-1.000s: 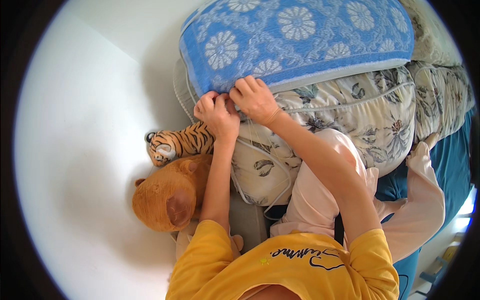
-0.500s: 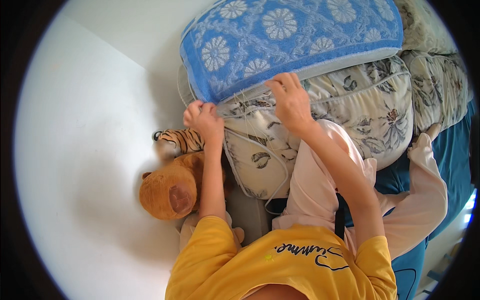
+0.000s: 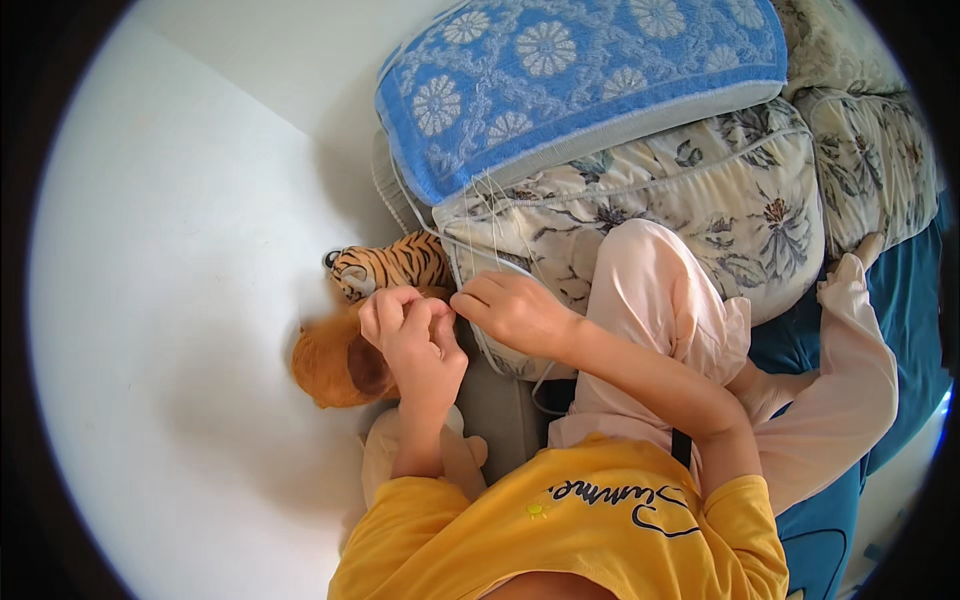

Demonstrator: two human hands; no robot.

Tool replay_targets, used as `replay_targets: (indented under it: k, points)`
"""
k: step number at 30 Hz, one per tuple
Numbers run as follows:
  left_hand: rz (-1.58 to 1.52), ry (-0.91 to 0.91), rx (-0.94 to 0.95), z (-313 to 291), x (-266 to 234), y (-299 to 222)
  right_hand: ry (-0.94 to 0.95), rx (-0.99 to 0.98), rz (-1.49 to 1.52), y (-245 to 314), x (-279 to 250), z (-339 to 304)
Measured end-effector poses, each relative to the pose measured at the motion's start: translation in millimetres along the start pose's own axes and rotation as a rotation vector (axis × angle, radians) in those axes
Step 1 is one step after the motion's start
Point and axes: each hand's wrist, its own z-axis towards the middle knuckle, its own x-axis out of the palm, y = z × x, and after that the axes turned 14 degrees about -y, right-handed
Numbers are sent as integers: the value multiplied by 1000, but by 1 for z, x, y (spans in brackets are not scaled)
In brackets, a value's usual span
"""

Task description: The person sits on the floor and sews a blue floral pillowcase onto a pillow by hand using a needle and thread. They repeatedly insert the needle and pull the thread through the fabric to secure the cover.

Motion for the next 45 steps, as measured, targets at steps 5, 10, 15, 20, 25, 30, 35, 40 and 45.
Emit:
replay_targets:
  k: [5, 10, 15, 20, 25, 30, 35, 40, 45]
  points:
    - [-832, 253, -538, 11, -9, 29, -35, 210, 107, 36, -46, -8]
    - [-796, 198, -904, 6, 76, 58, 25, 526, 525, 88, -116, -25]
    - [-1471, 358, -1483, 35, 137, 43, 178, 559, 981, 108, -174, -19]
    - [-2108, 276, -1933, 46, 172, 119, 42, 462, 1246, 91, -211, -33]
    - [-2050, -159, -1868, 41, 129, 163, -147, 667, 1168, 76, -203, -46]
    - [-1973, -597, -1685, 55, -5, 211, -24, 807, 1229, 85, -167, -52]
    - [-2213, -596, -1299, 59, -106, 182, -50, 715, 1342, 90, -160, -52]
    - [-2218, -456, -1523, 46, -38, 136, -301, 161, 2119, 42, -270, -122]
    - [-2139, -189, -2088, 35, 71, 121, -764, -118, 1761, 94, -403, -115]
